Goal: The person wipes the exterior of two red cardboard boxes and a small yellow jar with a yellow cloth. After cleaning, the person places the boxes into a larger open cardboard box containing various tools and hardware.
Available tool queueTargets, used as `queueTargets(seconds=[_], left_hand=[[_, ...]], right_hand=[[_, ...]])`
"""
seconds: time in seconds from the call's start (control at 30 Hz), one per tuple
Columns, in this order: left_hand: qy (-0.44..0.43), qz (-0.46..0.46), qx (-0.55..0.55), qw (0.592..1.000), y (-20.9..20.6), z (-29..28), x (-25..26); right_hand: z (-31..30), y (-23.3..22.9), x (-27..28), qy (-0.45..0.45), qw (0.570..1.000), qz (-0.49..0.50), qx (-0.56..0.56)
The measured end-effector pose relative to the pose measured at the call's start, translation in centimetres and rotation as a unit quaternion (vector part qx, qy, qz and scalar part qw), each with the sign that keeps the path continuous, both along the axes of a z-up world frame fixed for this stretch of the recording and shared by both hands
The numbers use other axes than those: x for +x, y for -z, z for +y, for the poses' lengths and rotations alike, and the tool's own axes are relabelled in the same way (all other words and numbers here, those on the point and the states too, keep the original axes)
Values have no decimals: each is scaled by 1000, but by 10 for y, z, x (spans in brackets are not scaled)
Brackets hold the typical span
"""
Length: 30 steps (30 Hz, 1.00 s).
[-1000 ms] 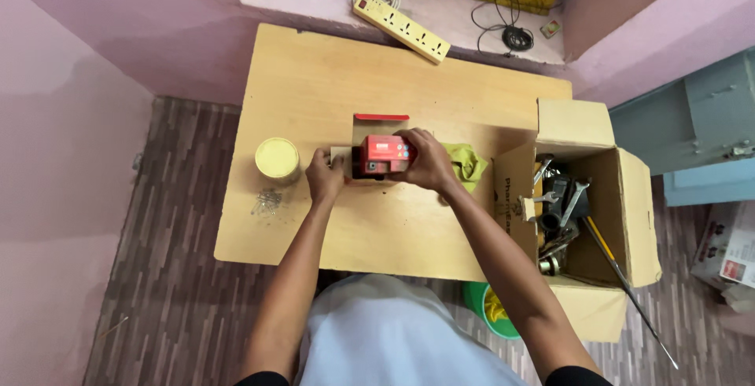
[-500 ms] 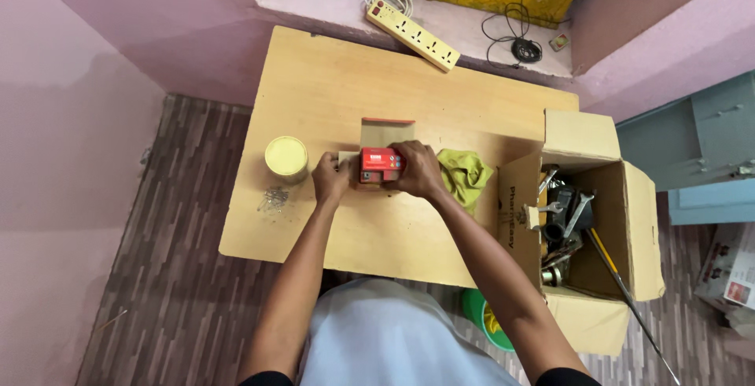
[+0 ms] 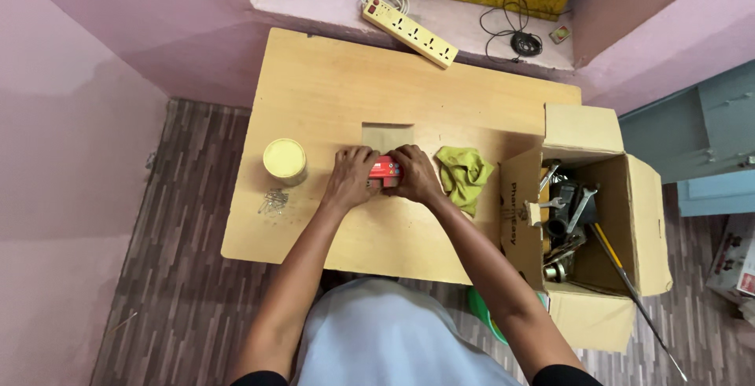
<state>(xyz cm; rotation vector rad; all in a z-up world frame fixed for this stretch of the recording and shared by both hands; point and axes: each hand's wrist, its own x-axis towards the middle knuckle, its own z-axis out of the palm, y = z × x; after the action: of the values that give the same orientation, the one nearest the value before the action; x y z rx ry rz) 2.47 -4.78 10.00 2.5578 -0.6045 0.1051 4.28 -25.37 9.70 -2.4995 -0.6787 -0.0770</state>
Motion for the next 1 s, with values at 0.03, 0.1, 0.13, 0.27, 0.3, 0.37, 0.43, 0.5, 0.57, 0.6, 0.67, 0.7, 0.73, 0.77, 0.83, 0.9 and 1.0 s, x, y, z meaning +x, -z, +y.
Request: queueTargets(seconds=[0.03,0.1,0.13,0.27,0.3,0.37,0.43,0.5,0.57,0.6,0.67,0.7,0.73,0.77,0.83,0.9,1.0], left_hand=[[4,0,0,1000,6,-1,4],[11,4,1,1000,17,0,11],[17,2,-8,1000,20,1,13],[44,3,-12,999,22,6,19],[50,4,-6,999,21,6,21],[54,-15,-26,998,18,6,23],[59,-21,-35,997,19,6,23],[65,-20,-31,997,20,7,24],[69,-10,-33,997,21,7,25],[72,-6,-33,997,20,7,27],[75,-1,-34,997,19,7,28],[76,2,-34,997,18,8,28],[73,14,-36,997,17,8,28],[70,25,-38,997,16,8,28],[65,39,-42,996,15,7,26],[63,41,-46,996,12,8,25],[43,66,-32,996,6,5,22]], right_hand=[[-2,0,0,-2,1000,-3,-3],[-3,0,1,-7,1000,-6,-7],[-3,0,2,-10,1000,-2,-13],[-5,0,5,-23,998,24,-48],[-6,-1,5,-28,997,32,-59],[-7,-4,5,-35,998,18,-53],[-9,-5,4,-49,997,18,-49],[-13,-6,8,-69,996,28,-46],[-21,-8,8,-95,994,34,-30],[-23,-10,10,-108,993,35,-22],[-23,-13,12,-106,993,41,-29],[-22,-14,13,-105,993,44,-32],[-21,-15,12,-97,993,52,-29],[-20,-15,12,-89,994,61,-26],[-20,-15,10,-73,994,74,-22],[-18,-12,9,-56,995,80,-18],[-18,-8,8,-48,996,69,-6]])
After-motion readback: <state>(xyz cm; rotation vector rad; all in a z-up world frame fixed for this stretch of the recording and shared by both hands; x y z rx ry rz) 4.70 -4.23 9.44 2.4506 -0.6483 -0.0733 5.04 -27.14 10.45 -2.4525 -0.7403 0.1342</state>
